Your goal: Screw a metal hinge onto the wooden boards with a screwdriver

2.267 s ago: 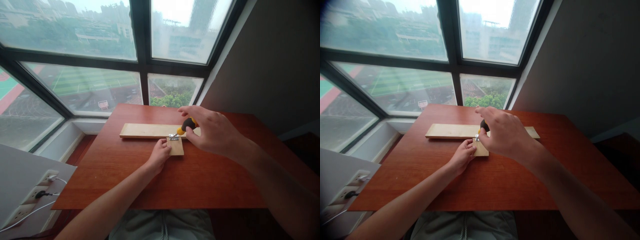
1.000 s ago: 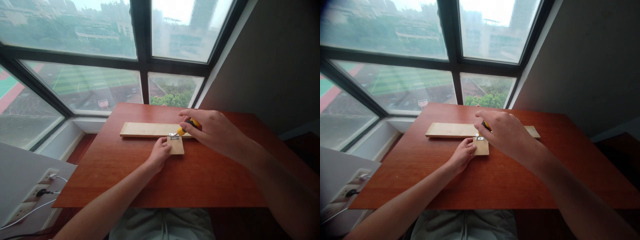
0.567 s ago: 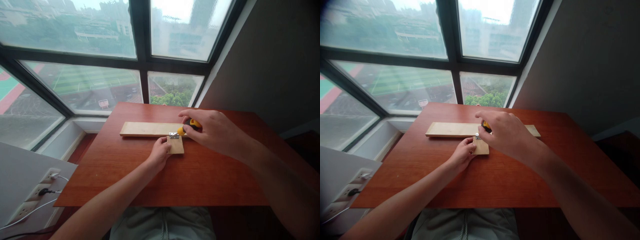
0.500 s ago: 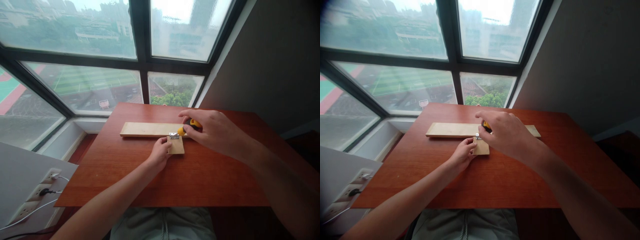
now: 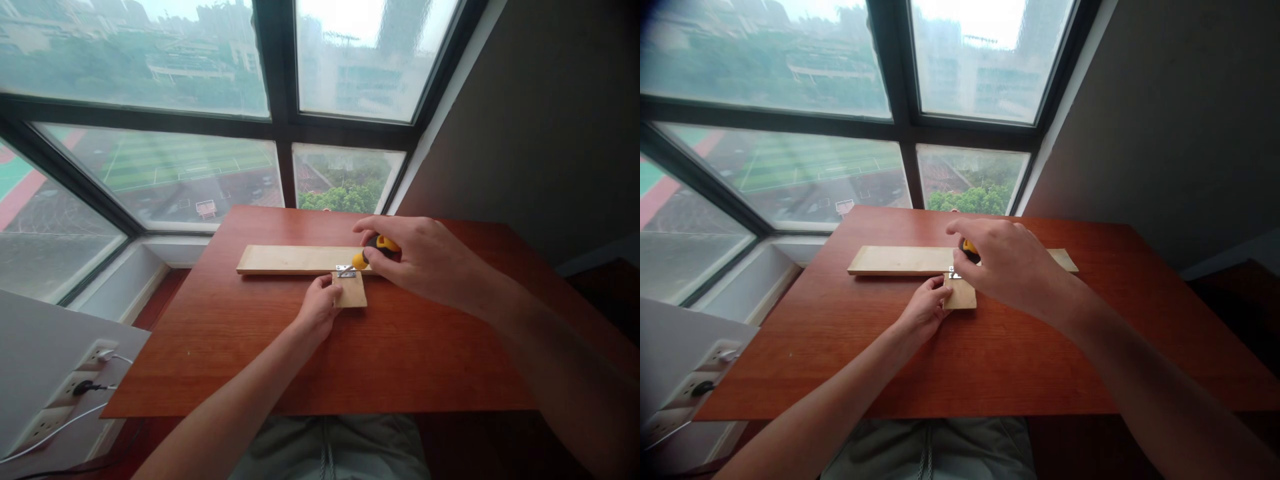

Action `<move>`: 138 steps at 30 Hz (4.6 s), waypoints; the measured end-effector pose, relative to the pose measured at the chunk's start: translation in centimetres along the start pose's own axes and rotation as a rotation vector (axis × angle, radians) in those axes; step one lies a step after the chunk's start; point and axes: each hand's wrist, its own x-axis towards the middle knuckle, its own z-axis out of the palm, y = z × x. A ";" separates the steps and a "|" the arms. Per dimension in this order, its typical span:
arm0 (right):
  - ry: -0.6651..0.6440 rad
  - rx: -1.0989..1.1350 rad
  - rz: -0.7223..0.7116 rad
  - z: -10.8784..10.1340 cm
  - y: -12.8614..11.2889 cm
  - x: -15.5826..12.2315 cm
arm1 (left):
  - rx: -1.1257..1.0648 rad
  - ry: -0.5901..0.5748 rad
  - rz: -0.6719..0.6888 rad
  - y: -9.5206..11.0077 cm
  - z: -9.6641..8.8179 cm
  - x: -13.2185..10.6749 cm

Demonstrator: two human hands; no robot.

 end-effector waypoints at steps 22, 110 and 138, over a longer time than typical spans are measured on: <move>0.051 -0.058 -0.151 0.7 -0.1 -0.4 | -0.079 -0.060 0.086 -0.7 -0.1 -0.5; 0.077 -0.120 -0.117 0.8 -1.1 -0.4 | -0.053 -0.062 0.125 -0.9 -0.2 -0.7; 0.075 -0.159 -0.081 0.7 -1.0 -0.2 | -0.066 -0.062 0.126 -1.0 -0.2 -0.6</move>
